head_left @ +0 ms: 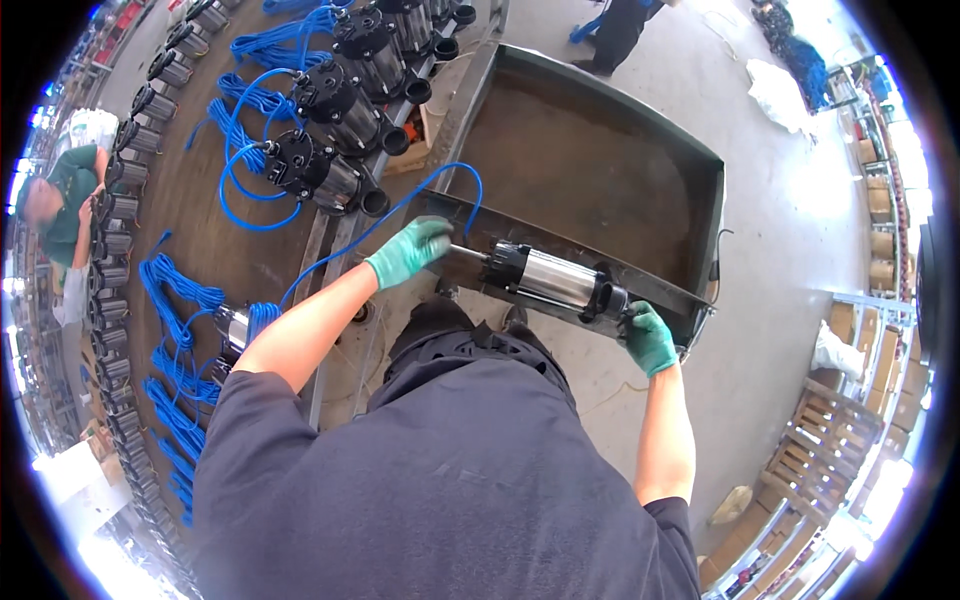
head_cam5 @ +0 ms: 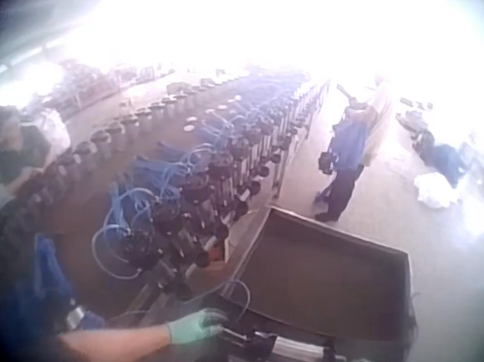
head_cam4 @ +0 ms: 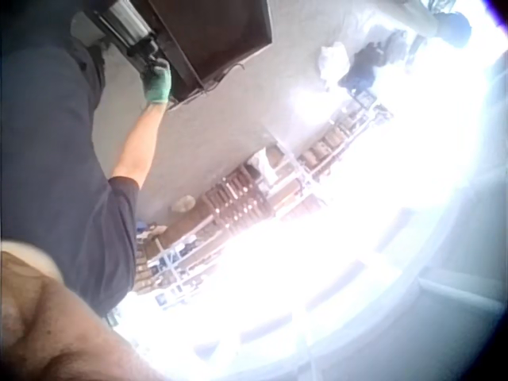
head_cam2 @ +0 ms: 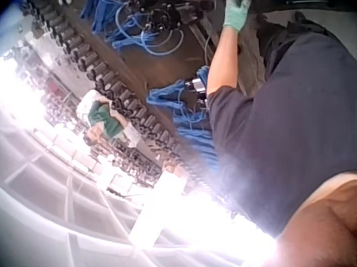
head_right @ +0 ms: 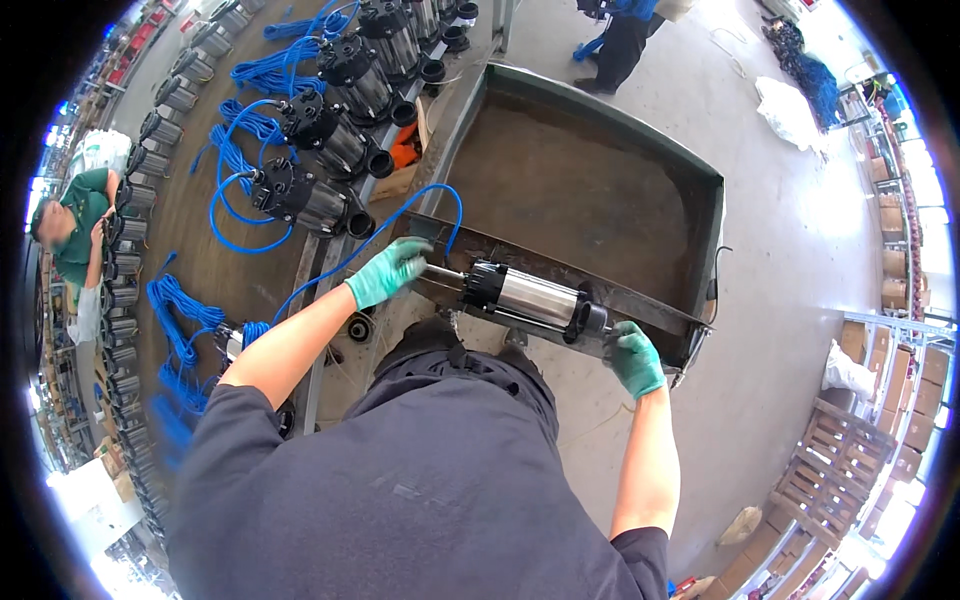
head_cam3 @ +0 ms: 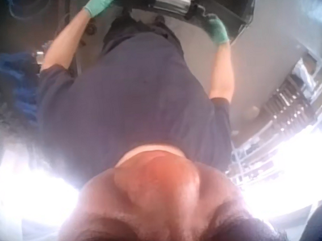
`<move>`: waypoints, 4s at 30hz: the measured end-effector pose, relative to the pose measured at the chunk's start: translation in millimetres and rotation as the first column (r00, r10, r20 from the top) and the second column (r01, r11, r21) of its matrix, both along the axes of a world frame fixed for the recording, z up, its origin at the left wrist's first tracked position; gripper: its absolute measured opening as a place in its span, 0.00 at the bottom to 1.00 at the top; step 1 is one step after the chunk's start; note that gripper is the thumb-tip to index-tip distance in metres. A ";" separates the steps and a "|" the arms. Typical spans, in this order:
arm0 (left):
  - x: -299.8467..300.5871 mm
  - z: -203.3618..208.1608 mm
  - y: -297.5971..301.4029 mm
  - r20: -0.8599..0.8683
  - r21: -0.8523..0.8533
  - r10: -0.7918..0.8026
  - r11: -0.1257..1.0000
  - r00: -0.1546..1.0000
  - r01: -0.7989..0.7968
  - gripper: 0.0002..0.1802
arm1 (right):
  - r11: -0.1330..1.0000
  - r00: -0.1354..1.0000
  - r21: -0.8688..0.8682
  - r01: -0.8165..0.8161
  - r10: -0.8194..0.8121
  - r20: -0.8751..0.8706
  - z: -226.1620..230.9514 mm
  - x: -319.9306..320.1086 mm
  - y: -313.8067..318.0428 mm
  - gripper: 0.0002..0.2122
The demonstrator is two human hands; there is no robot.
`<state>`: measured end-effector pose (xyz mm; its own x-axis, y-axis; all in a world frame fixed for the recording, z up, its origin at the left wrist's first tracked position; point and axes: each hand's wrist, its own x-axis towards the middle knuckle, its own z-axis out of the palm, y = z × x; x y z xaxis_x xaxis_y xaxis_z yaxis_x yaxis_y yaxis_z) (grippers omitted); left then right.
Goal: The person tests water pumps by clamping them into a water testing tank, submerging them, and returning them to the table by hand.
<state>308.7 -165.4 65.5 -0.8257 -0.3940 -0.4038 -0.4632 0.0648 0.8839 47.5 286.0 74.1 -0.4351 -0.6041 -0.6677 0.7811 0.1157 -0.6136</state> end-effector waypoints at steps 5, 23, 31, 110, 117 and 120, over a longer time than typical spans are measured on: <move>-4.0 -12.2 -16.1 -0.044 -0.411 -0.286 0.878 0.957 0.244 0.20 | 0.999 0.990 0.021 -0.035 0.032 0.136 25.1 -10.9 -10.5 0.19; -31.3 16.5 -5.2 0.477 0.390 0.042 0.885 0.878 -0.254 0.13 | 0.921 0.964 0.361 -0.145 0.214 -0.160 29.3 -7.1 -29.3 0.09; 9.9 -15.5 2.3 -0.261 -0.218 -0.205 0.964 0.943 0.150 0.23 | 0.969 0.998 0.246 0.034 -0.020 -0.058 12.5 -13.3 -23.9 0.14; -76.0 143.5 97.2 -0.296 0.825 0.520 0.562 0.801 -0.059 0.35 | 0.581 0.196 0.786 0.211 0.763 -0.616 -38.8 34.6 -73.5 0.12; -76.8 140.1 101.7 -0.279 0.844 0.520 0.533 0.807 -0.052 0.35 | 0.552 0.163 0.812 0.189 0.798 -0.580 -49.1 30.5 -68.0 0.13; -74.7 141.9 101.9 -0.280 0.861 0.548 0.506 0.788 -0.046 0.33 | 0.561 0.209 0.806 0.188 0.779 -0.591 -32.9 34.7 -77.3 0.12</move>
<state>234.0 -63.5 207.4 -0.8803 -0.3835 -0.2792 0.1748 -0.8095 0.5606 82.2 208.7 41.2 -0.8455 -0.4910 -0.2101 -0.4036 0.8450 -0.3508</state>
